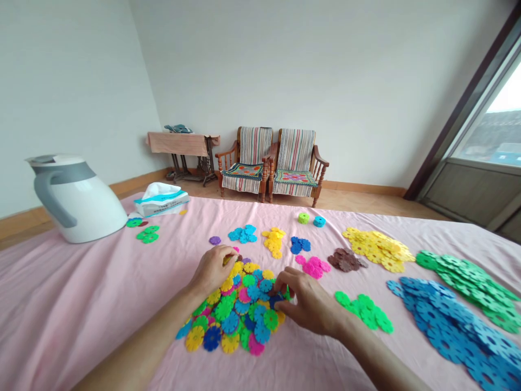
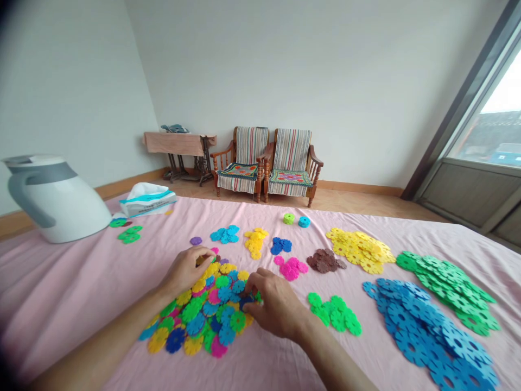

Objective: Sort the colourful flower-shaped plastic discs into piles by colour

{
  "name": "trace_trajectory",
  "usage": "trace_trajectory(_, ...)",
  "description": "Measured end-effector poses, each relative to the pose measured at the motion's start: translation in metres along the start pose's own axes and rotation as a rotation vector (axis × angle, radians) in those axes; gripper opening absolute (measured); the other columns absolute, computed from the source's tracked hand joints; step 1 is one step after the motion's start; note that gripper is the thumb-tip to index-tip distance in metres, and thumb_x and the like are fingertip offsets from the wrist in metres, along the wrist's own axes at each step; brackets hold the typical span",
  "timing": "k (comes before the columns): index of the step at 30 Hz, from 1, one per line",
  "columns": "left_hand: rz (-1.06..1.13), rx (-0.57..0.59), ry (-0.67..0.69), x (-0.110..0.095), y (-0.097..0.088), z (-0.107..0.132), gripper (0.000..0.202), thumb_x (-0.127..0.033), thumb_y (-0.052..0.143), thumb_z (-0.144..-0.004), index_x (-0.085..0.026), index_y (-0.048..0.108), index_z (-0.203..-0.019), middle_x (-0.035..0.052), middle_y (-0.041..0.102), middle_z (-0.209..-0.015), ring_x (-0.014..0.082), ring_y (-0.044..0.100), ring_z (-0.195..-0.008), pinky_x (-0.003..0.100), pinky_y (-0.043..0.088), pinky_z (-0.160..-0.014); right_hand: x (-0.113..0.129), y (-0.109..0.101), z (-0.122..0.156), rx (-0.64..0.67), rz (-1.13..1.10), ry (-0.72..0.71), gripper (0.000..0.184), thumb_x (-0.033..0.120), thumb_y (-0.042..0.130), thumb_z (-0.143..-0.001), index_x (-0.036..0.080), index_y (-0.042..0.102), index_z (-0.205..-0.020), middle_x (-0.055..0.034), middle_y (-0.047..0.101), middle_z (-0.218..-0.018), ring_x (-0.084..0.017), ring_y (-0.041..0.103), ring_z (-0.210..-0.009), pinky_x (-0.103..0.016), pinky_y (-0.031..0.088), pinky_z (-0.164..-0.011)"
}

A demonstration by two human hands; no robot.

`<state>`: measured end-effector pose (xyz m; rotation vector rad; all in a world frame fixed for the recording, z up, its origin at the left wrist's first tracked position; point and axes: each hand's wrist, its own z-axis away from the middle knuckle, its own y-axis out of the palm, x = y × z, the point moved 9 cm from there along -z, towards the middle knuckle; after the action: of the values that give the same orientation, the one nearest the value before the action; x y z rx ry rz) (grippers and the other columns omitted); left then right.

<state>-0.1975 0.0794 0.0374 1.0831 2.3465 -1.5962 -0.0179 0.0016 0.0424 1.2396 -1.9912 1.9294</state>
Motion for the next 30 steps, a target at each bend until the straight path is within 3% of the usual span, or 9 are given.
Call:
trace_trajectory(7,-0.014,0.013,-0.006,0.0,0.001,0.0,0.018,-0.022,0.048,-0.083,-0.018,0.064,-0.076,0.0026,0.068,-0.08,0.0146,0.061,-0.075,0.022,0.044,-0.065,0.003,0.008,0.002,0.058,0.008,-0.012,0.031,0.016,0.061,-0.07,0.022,0.06,-0.1,-0.0028,0.057,-0.093,-0.015,0.055,-0.081,-0.025,0.041,-0.071)
trace_trajectory(20,-0.005,0.003,-0.005,-0.002,-0.001,0.001,0.018,-0.023,0.049,-0.083,-0.019,0.065,-0.077,0.0023,0.069,-0.082,0.015,0.062,-0.077,0.022,0.045,-0.066,0.0,-0.001,-0.001,-0.028,-0.102,-0.024,0.023,0.008,0.052,-0.072,0.02,0.064,-0.088,-0.0013,0.063,-0.082,-0.012,0.056,-0.073,-0.022,0.041,-0.064)
trace_trajectory(24,-0.002,0.009,-0.011,0.0,0.0,0.0,0.017,-0.023,0.049,-0.082,-0.019,0.066,-0.077,0.0028,0.069,-0.082,0.0155,0.062,-0.077,0.022,0.045,-0.065,-0.038,-0.028,-0.012,-0.219,-0.073,0.116,0.013,0.018,0.054,-0.073,0.019,0.066,-0.075,-0.0006,0.063,-0.07,-0.013,0.055,-0.063,-0.023,0.04,-0.058)
trace_trajectory(30,0.012,0.013,-0.013,0.0,0.001,0.0,0.018,-0.023,0.049,-0.083,-0.019,0.066,-0.078,0.0031,0.068,-0.08,0.0147,0.061,-0.073,0.023,0.045,-0.065,-0.119,-0.068,-0.024,-0.467,-0.012,0.406,0.014,0.022,0.055,-0.068,0.017,0.066,-0.076,-0.0022,0.067,-0.067,-0.016,0.06,-0.063,-0.025,0.042,-0.059)
